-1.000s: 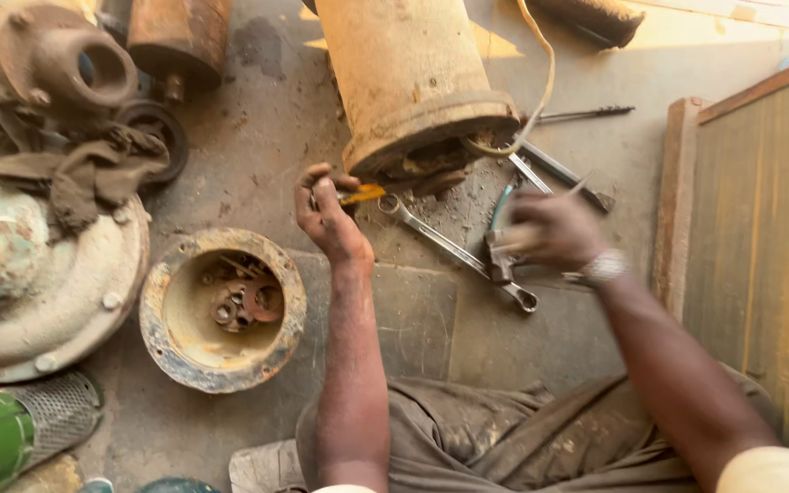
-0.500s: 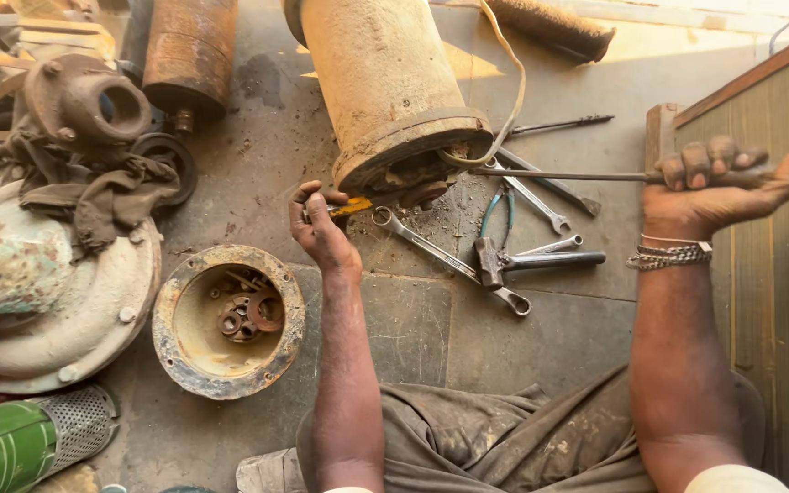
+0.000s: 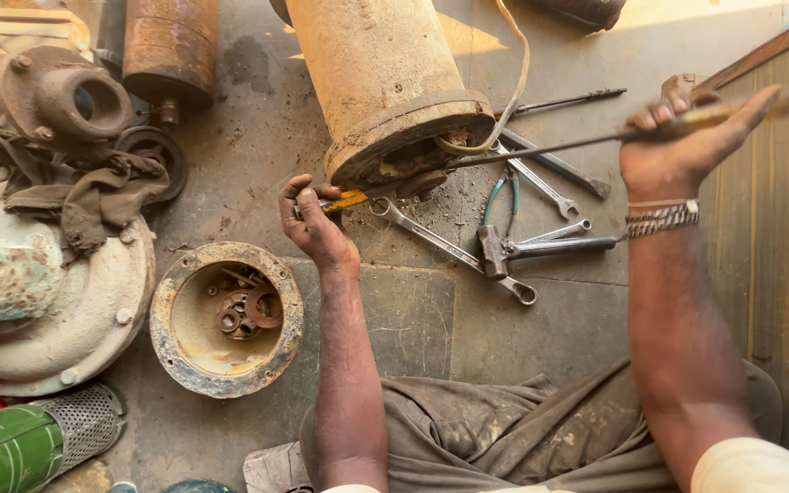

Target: The person sits on the floor and uses a hammer and chisel to remove a component from a cylindrical motor. They then use a screwdriver to pry out a part and remove a circular metal piece from the motor.

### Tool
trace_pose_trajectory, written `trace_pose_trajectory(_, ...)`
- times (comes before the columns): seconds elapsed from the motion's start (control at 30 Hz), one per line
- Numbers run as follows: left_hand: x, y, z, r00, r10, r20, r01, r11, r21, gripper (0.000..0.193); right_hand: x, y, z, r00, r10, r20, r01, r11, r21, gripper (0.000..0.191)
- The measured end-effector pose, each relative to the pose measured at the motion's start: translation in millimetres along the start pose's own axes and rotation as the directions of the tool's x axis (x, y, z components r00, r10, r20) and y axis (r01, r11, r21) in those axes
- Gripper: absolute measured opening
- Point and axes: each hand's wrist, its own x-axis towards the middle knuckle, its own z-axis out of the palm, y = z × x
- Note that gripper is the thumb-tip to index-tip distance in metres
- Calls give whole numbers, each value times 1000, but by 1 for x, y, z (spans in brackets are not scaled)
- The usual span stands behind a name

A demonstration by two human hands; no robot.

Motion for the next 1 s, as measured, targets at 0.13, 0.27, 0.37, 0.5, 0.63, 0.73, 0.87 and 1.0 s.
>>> trace_pose_trajectory(0.13, 1, -1, 0, 998, -51, -27, 50, 998, -24, 17, 40, 29, 26, 997, 64, -46, -65, 998, -17, 46)
trace_pose_trajectory(0.27, 2, -4, -1, 1000, 19, -14, -18, 999, 30, 17, 51, 46, 34, 998, 64, 24, -61, 991, -115, 44)
trace_pose_trajectory(0.37, 2, -8, -1, 999, 40, -29, -39, 998, 49, 17, 14, 36, 11, 981, -105, 166, 134, 976, -170, 44)
trace_pose_trajectory(0.5, 2, -9, 0, 999, 29, -28, -29, 1000, 0, 16, -38, 15, -18, 936, -224, 270, 264, 957, -121, 52)
trace_pose_trajectory(0.63, 2, -7, 2, 1000, -7, -16, 7, 999, -34, 14, -37, 16, -14, 953, -226, 200, 254, 959, -126, 47)
trace_pose_trajectory(0.73, 2, -9, 2, 1000, 13, -18, -14, 999, -47, 14, 3, 25, 18, 988, -60, 144, 82, 985, -152, 47)
trace_pose_trajectory(0.87, 2, -17, -2, 1000, -7, -29, 6, 999, -36, 14, 52, 48, 52, 1000, -10, 0, 10, 980, -201, 40)
trace_pose_trajectory(1.0, 7, -26, -7, 998, 40, -46, -40, 999, -8, 15, 18, 37, 15, 983, -72, 170, 104, 977, -184, 50)
